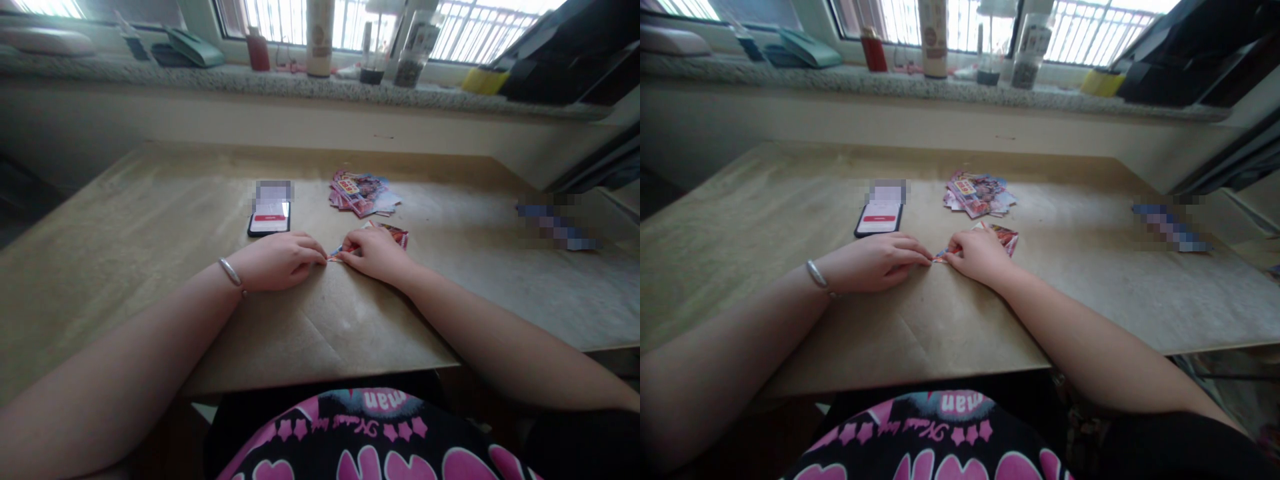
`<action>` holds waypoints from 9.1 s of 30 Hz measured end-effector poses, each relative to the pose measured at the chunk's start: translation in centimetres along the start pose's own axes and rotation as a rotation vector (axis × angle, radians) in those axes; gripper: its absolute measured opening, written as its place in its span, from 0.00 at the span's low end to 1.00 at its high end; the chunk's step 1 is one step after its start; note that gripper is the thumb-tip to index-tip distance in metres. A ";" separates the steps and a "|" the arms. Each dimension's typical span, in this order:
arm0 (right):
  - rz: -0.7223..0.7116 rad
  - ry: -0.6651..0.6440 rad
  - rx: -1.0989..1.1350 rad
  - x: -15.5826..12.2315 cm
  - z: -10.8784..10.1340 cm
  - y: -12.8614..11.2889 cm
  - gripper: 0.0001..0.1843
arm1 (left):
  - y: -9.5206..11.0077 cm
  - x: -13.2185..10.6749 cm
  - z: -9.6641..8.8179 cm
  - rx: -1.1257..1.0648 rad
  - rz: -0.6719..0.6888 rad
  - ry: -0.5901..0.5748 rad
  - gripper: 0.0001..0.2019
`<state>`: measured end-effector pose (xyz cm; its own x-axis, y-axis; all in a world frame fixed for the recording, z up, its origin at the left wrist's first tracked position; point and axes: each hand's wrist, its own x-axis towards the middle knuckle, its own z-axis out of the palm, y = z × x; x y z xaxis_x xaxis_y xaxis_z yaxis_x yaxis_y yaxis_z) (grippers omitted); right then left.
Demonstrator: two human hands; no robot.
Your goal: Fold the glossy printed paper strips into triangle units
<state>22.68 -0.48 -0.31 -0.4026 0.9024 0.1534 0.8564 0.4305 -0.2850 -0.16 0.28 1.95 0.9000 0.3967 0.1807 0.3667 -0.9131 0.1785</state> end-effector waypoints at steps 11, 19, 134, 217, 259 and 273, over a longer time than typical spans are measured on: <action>0.003 0.010 -0.008 -0.1 0.1 0.0 0.11 | -0.4 -0.3 -0.3 -0.001 -0.003 -0.040 0.17; 0.003 0.042 0.047 0.1 0.5 -0.1 0.10 | -0.5 -0.6 0.0 0.048 -0.052 0.009 0.13; -0.624 0.160 -0.117 -0.9 -2.1 3.7 0.14 | 0.1 -0.1 1.3 0.144 0.016 0.021 0.15; -0.142 0.049 -0.369 -2.1 -4.2 6.9 0.23 | 0.0 -0.3 0.8 -0.016 0.022 0.019 0.13; -0.549 0.016 -0.244 -1.5 -2.1 2.8 0.22 | -0.9 -0.8 -0.1 -0.255 -0.020 -0.029 0.12; -0.408 0.051 -0.307 -2.2 -3.1 5.2 0.23 | -1.4 -0.9 -0.1 -0.297 -0.028 -0.060 0.13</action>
<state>29.02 -0.26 0.79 -0.7143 0.6566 0.2422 0.6912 0.7160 0.0975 -1.51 1.17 1.63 0.9060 0.4071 0.1158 0.3146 -0.8307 0.4593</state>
